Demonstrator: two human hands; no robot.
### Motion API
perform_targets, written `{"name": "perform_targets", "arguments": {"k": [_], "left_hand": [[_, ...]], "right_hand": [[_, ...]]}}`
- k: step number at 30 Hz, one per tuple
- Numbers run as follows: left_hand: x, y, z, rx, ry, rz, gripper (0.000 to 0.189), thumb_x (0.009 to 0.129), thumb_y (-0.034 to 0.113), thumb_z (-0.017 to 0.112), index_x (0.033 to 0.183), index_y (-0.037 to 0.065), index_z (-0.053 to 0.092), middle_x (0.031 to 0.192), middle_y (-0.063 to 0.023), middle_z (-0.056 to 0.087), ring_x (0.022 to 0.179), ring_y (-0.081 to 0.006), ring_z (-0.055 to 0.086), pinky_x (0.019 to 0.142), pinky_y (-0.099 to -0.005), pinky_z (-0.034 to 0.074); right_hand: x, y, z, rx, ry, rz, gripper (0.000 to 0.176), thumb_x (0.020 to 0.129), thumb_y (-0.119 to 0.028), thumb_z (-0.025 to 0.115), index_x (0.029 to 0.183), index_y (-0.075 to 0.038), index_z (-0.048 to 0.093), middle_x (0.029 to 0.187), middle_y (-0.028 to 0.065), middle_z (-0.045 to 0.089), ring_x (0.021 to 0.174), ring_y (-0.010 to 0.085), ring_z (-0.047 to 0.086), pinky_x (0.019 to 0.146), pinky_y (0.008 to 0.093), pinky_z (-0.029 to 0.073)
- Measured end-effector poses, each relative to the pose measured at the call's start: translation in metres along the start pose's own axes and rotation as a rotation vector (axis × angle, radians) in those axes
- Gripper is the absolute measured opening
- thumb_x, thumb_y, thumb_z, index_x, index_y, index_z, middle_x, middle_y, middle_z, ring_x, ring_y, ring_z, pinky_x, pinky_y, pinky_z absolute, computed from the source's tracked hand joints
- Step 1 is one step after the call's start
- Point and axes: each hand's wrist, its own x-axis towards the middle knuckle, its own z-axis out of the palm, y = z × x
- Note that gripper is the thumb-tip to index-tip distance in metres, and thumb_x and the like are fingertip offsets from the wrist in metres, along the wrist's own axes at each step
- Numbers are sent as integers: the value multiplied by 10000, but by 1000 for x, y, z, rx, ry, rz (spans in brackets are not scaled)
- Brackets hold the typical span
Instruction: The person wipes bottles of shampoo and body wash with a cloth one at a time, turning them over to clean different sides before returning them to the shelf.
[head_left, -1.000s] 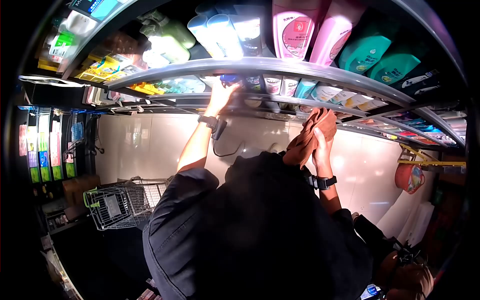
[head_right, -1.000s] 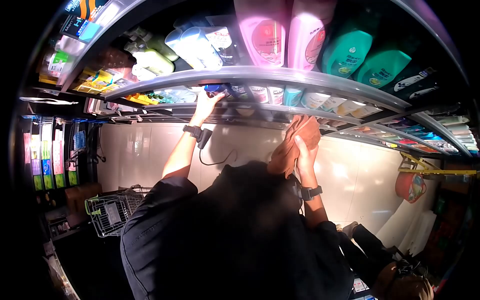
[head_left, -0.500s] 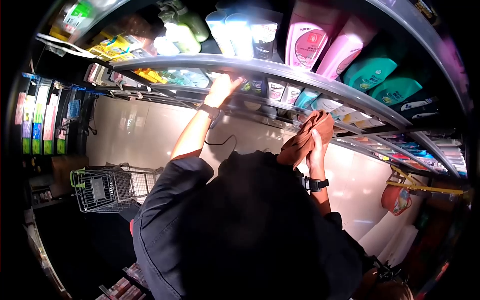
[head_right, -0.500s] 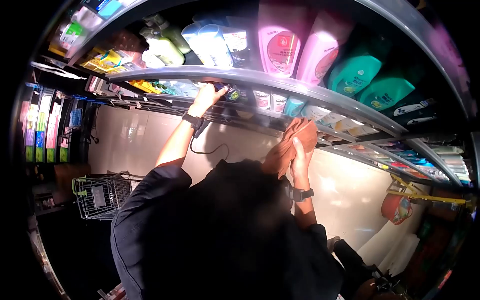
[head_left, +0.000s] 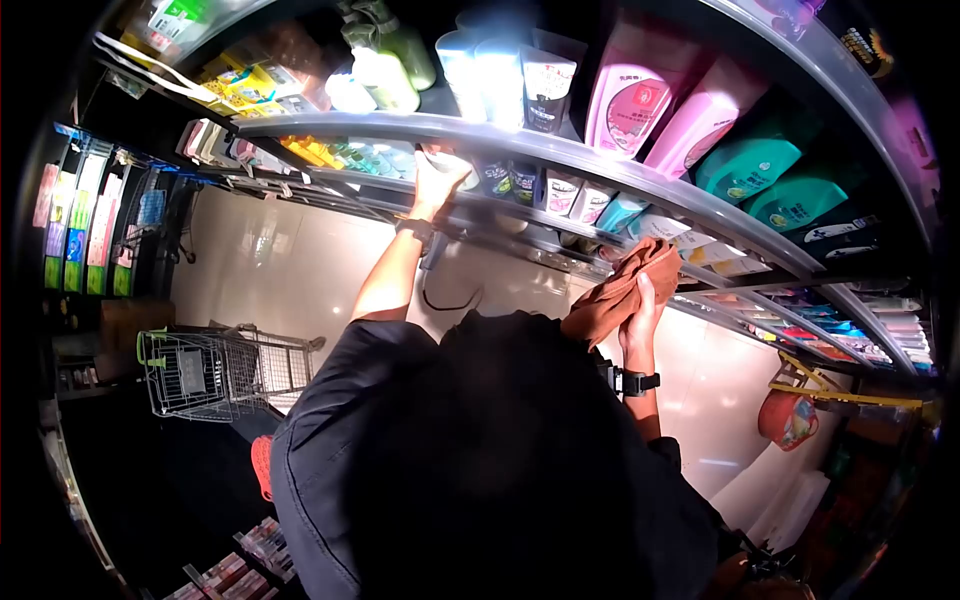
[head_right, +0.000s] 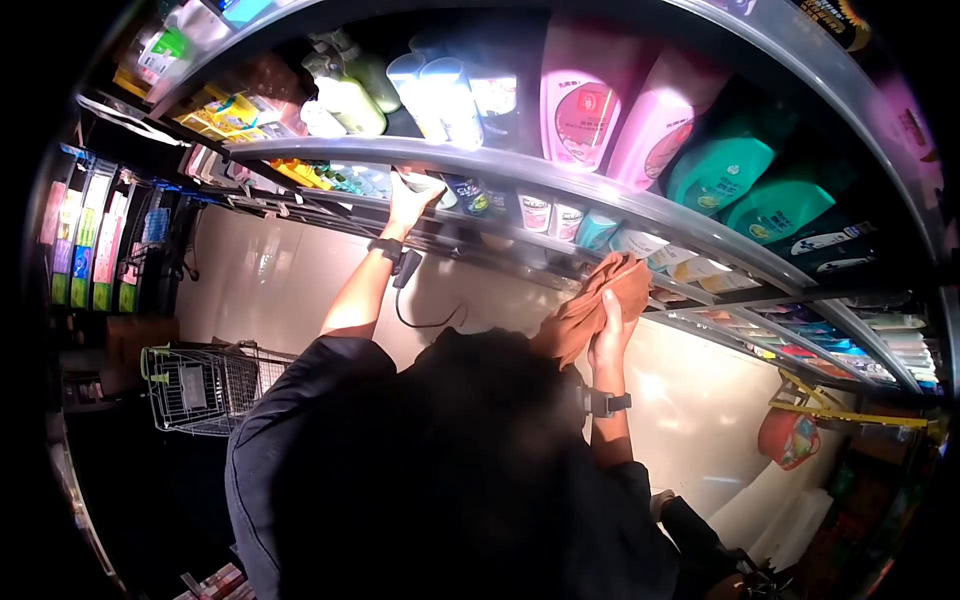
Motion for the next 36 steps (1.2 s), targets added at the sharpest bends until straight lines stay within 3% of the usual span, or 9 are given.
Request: {"name": "perform_targets", "arguments": {"k": [6, 11, 19, 27, 28, 30, 32, 34, 36], "left_hand": [[-3, 17, -4, -57, -27, -95, 661, 575, 179, 829, 1035, -36, 405, 1025, -118, 538, 933, -205, 531, 845, -326, 451], [-18, -61, -2, -125, 242, 103, 623, 593, 29, 811, 1093, 2, 440, 981, -77, 558, 894, -164, 558, 826, -294, 489], [-77, 11, -51, -318, 199, -92, 440, 700, 114, 726, 1058, -9, 504, 1098, -115, 544, 984, -201, 542, 857, -332, 467], [-114, 90, -74, -408, 25, 20, 460, 796, 97, 636, 1203, -11, 453, 1182, -141, 530, 1002, -202, 565, 860, -313, 476], [-119, 108, -69, -585, -30, -13, 484, 810, 105, 616, 1241, -7, 424, 1206, -146, 517, 1015, -207, 563, 860, -312, 477], [-130, 145, -59, -1080, -161, -179, 529, 847, 137, 562, 1316, 6, 355, 1263, -157, 482, 1055, -221, 551, 864, -317, 477], [-138, 126, -41, -1362, -336, -366, 485, 864, 193, 510, 1294, 10, 379, 1227, -155, 497, 1048, -235, 551, 844, -327, 472], [-151, 59, -27, -1174, -499, -355, 397, 843, 227, 493, 1175, 9, 488, 1092, -140, 560, 970, -242, 571, 786, -334, 466], [-153, 75, -39, -782, -638, -26, 314, 803, 205, 517, 1056, 22, 556, 961, -130, 599, 869, -244, 593, 709, -335, 464]], "right_hand": [[-9, -1, -1, -57, 46, -30, 694, 816, -209, 608, 1390, -81, 238, 1347, 89, 375, 1214, 236, 408, 1023, 375, 334], [-17, -8, 3, -18, 35, -4, 669, 811, -134, 615, 1367, -29, 258, 1338, 101, 380, 1218, 218, 399, 1040, 343, 307], [-15, -5, 8, -106, -43, 83, 667, 805, -138, 617, 1360, -21, 266, 1321, 109, 397, 1200, 217, 418, 1015, 350, 339], [-22, -35, 104, -285, -594, -14, 575, 728, -118, 656, 1234, 10, 416, 1172, 96, 526, 1120, 190, 494, 971, 315, 367], [-21, -34, 115, -323, -673, 63, 561, 712, -98, 653, 1214, 3, 422, 1133, 96, 535, 1101, 190, 503, 958, 312, 376], [-17, -32, 140, -276, -916, -144, 637, 656, -50, 675, 1229, -20, 399, 1124, 93, 517, 1092, 193, 501, 939, 324, 392], [-42, -32, 153, -127, -708, 38, 651, 583, -67, 725, 1182, -35, 474, 1099, 109, 533, 1010, 230, 549, 872, 346, 442], [-48, -36, 154, -577, -792, -378, 595, 560, -91, 743, 1115, -43, 536, 1095, 121, 534, 986, 254, 552, 852, 358, 451], [-57, -45, 158, -804, -741, -626, 486, 528, -118, 754, 994, -65, 626, 1071, 140, 539, 961, 300, 549, 820, 362, 458]]}}
